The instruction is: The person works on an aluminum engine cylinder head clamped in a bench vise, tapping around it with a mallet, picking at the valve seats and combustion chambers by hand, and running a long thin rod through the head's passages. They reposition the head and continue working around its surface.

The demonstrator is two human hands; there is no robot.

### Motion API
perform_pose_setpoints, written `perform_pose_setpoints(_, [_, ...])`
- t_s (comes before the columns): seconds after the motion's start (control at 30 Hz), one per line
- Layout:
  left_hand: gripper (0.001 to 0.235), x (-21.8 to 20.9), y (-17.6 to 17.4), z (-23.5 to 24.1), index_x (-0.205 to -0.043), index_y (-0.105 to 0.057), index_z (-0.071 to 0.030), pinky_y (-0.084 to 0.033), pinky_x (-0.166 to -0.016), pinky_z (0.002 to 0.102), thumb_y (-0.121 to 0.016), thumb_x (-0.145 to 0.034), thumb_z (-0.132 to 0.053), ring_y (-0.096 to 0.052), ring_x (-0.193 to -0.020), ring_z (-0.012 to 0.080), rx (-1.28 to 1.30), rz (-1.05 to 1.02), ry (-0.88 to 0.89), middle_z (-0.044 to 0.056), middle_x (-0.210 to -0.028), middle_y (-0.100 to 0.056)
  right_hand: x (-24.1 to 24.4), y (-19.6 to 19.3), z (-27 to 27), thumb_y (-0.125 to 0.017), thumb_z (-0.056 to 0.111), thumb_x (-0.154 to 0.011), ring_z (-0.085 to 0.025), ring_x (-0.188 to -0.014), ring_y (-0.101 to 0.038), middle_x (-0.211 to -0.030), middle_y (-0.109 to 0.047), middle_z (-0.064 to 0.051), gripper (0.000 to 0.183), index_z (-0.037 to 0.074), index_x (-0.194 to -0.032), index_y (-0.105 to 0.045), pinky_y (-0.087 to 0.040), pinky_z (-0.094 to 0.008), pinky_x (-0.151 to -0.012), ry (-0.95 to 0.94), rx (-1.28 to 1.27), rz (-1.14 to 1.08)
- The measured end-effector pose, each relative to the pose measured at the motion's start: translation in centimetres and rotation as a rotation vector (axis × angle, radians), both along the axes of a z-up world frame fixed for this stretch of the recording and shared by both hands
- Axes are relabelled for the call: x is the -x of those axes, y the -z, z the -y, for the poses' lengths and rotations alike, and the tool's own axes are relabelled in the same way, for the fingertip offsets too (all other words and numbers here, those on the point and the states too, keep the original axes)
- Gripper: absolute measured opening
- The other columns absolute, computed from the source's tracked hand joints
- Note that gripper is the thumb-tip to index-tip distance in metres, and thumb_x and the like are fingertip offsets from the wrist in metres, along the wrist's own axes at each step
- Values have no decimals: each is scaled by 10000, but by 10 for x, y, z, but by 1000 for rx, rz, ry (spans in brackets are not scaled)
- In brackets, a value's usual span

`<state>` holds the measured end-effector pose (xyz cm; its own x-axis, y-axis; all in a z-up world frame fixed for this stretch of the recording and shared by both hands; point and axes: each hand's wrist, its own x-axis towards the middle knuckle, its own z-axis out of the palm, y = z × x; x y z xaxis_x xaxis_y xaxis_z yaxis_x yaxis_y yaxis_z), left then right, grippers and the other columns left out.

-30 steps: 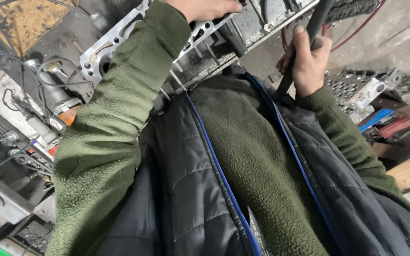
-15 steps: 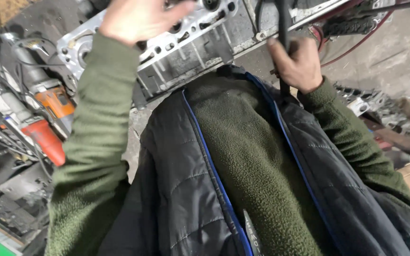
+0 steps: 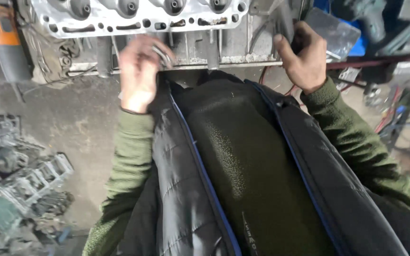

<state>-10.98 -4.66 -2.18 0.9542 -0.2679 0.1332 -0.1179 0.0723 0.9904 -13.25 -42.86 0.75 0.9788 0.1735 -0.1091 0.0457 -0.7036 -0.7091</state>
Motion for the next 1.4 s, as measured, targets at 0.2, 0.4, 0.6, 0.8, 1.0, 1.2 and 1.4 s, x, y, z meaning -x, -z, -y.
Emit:
perform_pose_setpoints(0.2, [230, 36, 26, 41, -969, -624, -21, -427, -565, 267, -439, -982, -158, -511, -629, 96, -83, -396, 51, 19, -754, -591, -5, 77, 32, -733, 222, -1071, -87, -694, -511, -774, -606, -49, 313, -57, -968, -636, -403, -295, -586, 302, -141, -73])
perform_pose_setpoints(0.4, [386, 60, 70, -2, -806, -528, -34, -324, -545, 307, -452, -1094, -279, -411, -608, 97, -107, -517, -291, -33, -688, -469, -25, 118, -1, -744, 213, -1007, -115, -647, -542, -734, -632, -28, 259, -30, -955, -673, -432, -335, -595, 340, -250, -106])
perform_pose_setpoints(0.6, [503, 36, 86, -125, -796, -542, -6, -311, -559, 399, -499, -1151, -360, -400, -617, 153, -484, -222, -879, 10, -676, -471, -28, 154, 0, -819, 234, -993, -180, -780, -654, -855, -720, -115, 324, -66, -1027, -701, -521, -360, -726, 402, -90, 55])
perform_pose_setpoints(0.8, [386, -4, 133, -207, -915, -700, 17, -515, -648, 468, -639, -1048, -341, -692, -693, 329, -877, -206, -892, 169, -758, -724, -19, 136, -2, -820, 287, -971, -216, -867, -734, -954, -763, -151, 363, -45, -1074, -714, -554, -356, -789, 455, 12, 14])
perform_pose_setpoints(1.0, [400, -33, 152, -222, -920, -718, 18, -542, -702, 487, -708, -995, -375, -718, -753, 406, -893, -194, -774, 222, -779, -732, -5, 123, -15, -837, 299, -980, -268, -881, -745, -965, -759, -173, 364, -23, -1099, -716, -560, -379, -816, 474, 113, 33])
perform_pose_setpoints(1.2, [449, -54, 168, -233, -911, -722, -6, -538, -681, 477, -669, -1007, -442, -711, -710, 378, -716, -239, -697, 210, -751, -711, 12, 150, -5, -798, 268, -990, -283, -967, -762, -1089, -766, -180, 364, -4, -1221, -728, -573, -386, -874, 498, 245, 42])
perform_pose_setpoints(1.4, [433, -62, 163, -234, -950, -706, -32, -509, -652, 542, -654, -1009, -457, -690, -738, 437, -783, -209, -572, 226, -764, -705, 23, 179, 8, -836, 264, -987, -357, -952, -734, -1077, -757, -222, 407, -45, -1219, -710, -560, -442, -844, 532, 510, 95])
